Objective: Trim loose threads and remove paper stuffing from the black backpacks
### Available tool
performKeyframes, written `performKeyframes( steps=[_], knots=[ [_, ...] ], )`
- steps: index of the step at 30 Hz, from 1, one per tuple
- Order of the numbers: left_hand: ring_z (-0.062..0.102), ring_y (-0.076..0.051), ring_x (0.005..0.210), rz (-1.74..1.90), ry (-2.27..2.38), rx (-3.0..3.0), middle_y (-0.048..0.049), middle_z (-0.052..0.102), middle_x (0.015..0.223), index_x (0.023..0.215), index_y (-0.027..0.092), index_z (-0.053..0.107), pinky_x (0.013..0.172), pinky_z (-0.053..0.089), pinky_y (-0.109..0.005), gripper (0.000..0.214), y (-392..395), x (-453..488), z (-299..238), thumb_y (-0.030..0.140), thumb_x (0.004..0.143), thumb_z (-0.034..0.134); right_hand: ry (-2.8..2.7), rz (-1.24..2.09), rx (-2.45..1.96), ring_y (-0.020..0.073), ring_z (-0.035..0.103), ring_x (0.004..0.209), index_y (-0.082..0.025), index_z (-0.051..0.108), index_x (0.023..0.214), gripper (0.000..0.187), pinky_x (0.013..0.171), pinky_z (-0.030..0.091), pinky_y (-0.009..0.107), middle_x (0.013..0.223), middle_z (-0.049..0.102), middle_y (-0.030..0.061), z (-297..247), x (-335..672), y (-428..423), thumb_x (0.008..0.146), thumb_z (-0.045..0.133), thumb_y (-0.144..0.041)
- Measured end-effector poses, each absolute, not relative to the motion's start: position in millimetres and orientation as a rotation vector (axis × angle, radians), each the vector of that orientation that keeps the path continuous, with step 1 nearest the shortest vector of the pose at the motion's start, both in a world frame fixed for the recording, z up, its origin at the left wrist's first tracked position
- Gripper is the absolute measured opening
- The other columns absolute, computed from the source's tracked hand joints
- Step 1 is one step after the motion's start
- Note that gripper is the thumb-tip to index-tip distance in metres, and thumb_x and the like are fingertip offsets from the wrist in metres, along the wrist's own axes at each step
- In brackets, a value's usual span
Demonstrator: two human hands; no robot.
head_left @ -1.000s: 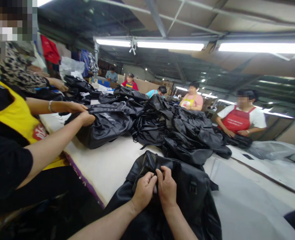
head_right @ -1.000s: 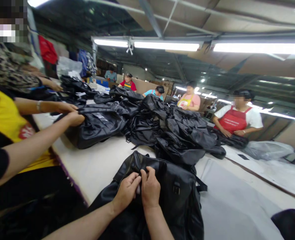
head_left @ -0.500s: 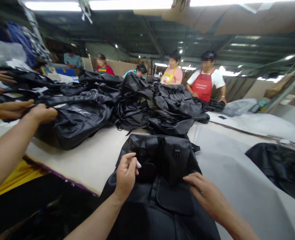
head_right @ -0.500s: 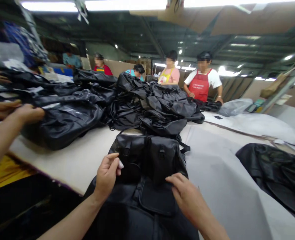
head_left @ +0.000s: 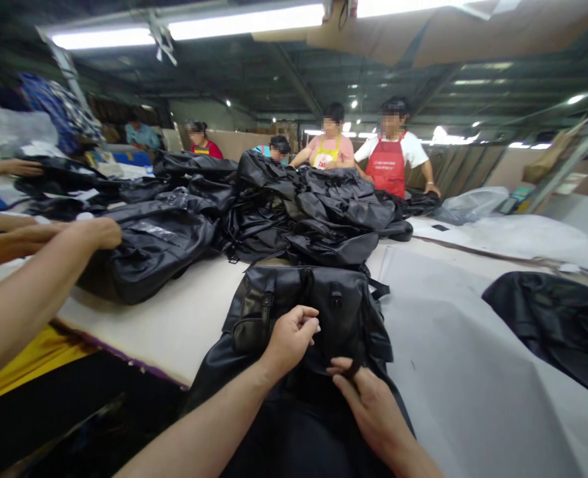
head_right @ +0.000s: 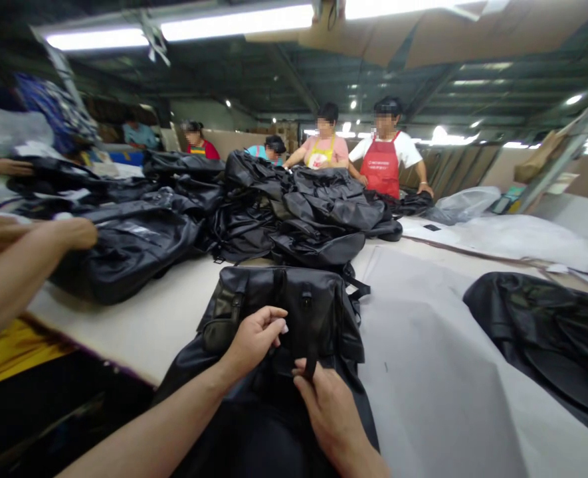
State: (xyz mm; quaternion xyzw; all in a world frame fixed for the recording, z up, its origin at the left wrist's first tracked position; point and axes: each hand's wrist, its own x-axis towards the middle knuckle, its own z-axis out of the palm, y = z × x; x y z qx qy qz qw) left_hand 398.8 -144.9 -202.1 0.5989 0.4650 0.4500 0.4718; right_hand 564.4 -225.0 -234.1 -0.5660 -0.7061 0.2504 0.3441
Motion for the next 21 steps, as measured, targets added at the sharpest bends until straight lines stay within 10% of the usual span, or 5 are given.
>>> performKeyframes(
  steps=[21],
  knots=[
    [0.021, -0.001, 0.032, 0.708, 0.875, 0.917, 0.0103, 0.034, 0.040, 0.067, 0.015, 0.050, 0.037, 0.010, -0.016, 0.016, -96.2, 423.1, -157.0, 0.028, 0.072, 0.057, -1.567, 1.021, -1.354, 0.0137, 0.054, 0.054, -0.018, 0.060, 0.097, 0.040, 0.056, 0.038, 0.023, 0.057, 0.062, -0.0027, -211.2, 577.5, -177.6, 0.087, 0.040, -0.051]
  ],
)
